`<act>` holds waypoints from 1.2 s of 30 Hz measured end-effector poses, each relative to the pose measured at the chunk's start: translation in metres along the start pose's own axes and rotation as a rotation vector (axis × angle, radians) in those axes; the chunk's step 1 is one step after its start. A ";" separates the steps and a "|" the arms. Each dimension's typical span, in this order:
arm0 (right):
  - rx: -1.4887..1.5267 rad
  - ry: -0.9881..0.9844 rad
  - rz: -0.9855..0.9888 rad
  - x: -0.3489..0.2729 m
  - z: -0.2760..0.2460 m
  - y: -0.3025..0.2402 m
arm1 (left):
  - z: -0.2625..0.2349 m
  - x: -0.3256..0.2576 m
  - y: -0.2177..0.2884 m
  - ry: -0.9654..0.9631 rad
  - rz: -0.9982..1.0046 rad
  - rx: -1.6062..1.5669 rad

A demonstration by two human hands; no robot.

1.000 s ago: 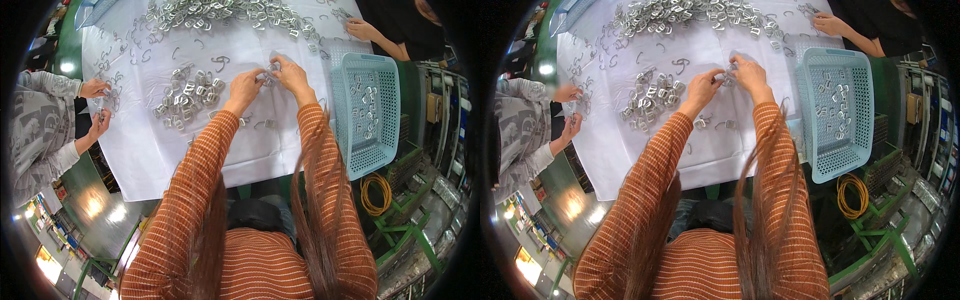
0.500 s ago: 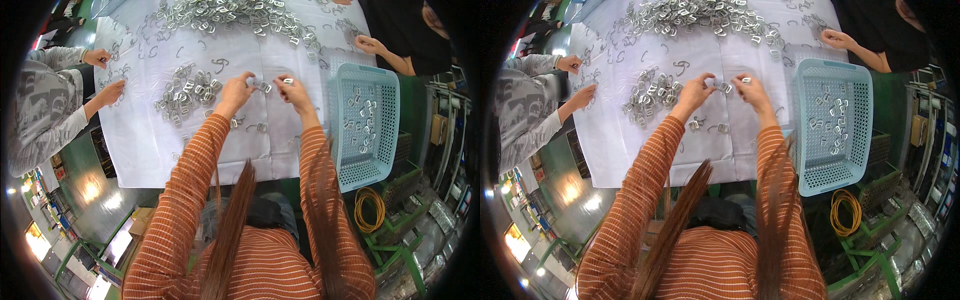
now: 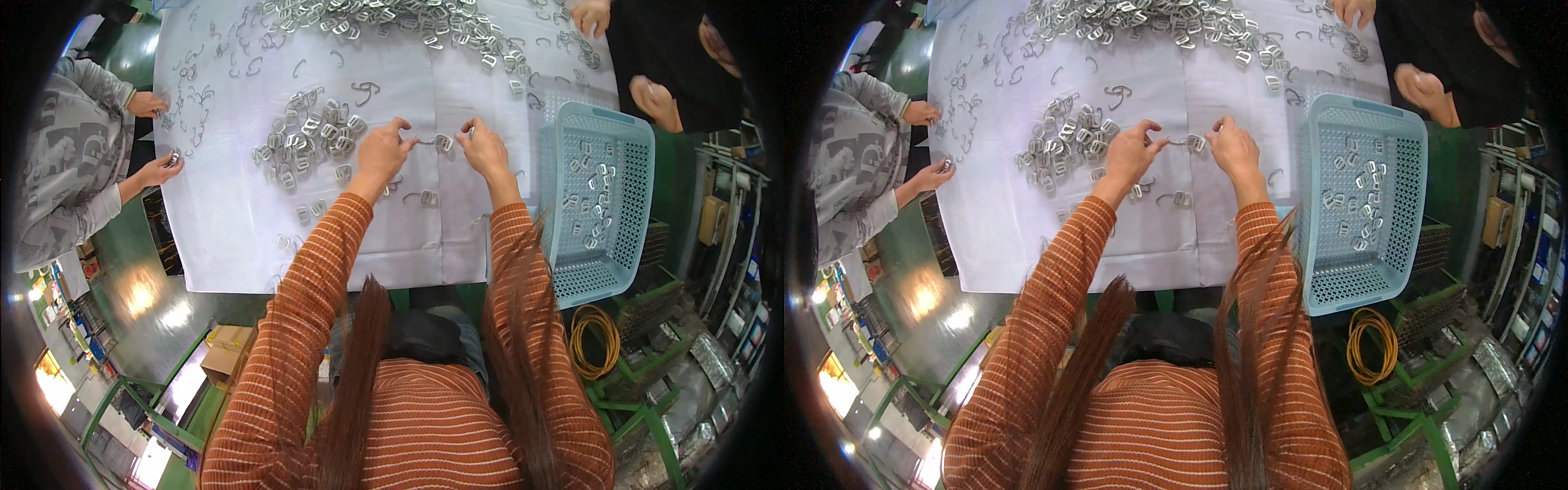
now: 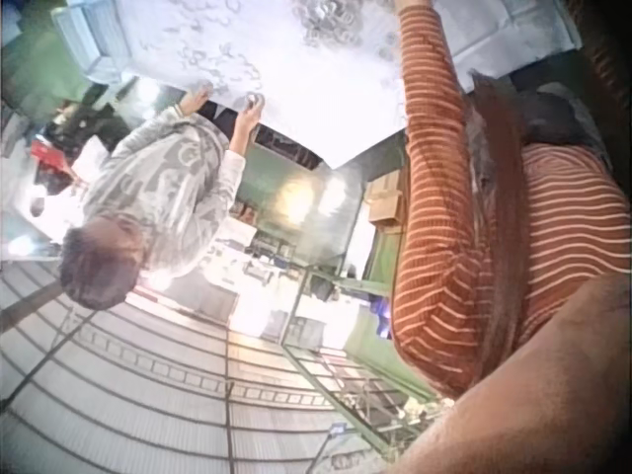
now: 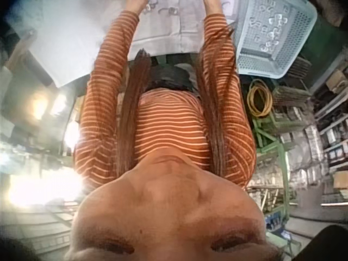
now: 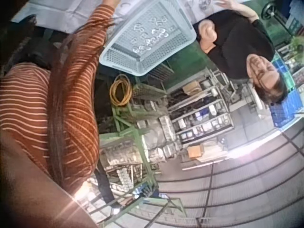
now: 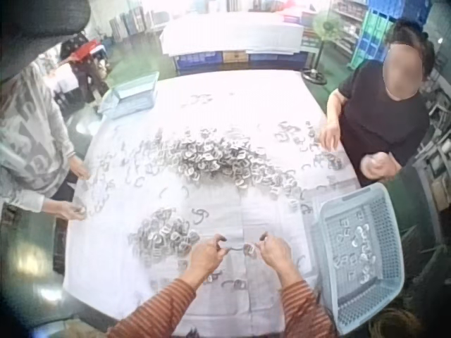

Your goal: The person sorts small metal hardware components on a white-covered table, separating buckles from hooks by hand. The person places sorted buckles into a blue basket while hooks remain on the table. Coworkers are also sorting parts at the same table.

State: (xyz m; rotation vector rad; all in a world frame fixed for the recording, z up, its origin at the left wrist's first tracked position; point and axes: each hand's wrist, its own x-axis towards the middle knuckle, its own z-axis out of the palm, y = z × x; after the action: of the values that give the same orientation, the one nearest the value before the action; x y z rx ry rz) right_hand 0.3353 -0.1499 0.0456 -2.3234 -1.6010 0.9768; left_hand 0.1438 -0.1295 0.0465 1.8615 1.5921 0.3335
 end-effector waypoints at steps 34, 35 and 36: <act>0.829 -0.342 0.245 -0.018 -0.021 0.033 | -0.017 -0.068 -0.011 -0.737 -0.525 -1.111; 0.947 -0.351 0.251 -0.022 -0.028 0.034 | -0.020 -0.066 -0.007 -0.743 -0.531 -1.230; 1.065 -0.358 0.256 -0.024 -0.033 0.036 | -0.022 -0.064 0.000 -0.721 -0.512 -1.252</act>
State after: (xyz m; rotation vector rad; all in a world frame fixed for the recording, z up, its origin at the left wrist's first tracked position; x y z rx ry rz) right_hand 0.3778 -0.1785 0.0645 -1.6271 -0.5322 1.7906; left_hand 0.1164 -0.1833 0.0765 0.4744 0.8869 0.2685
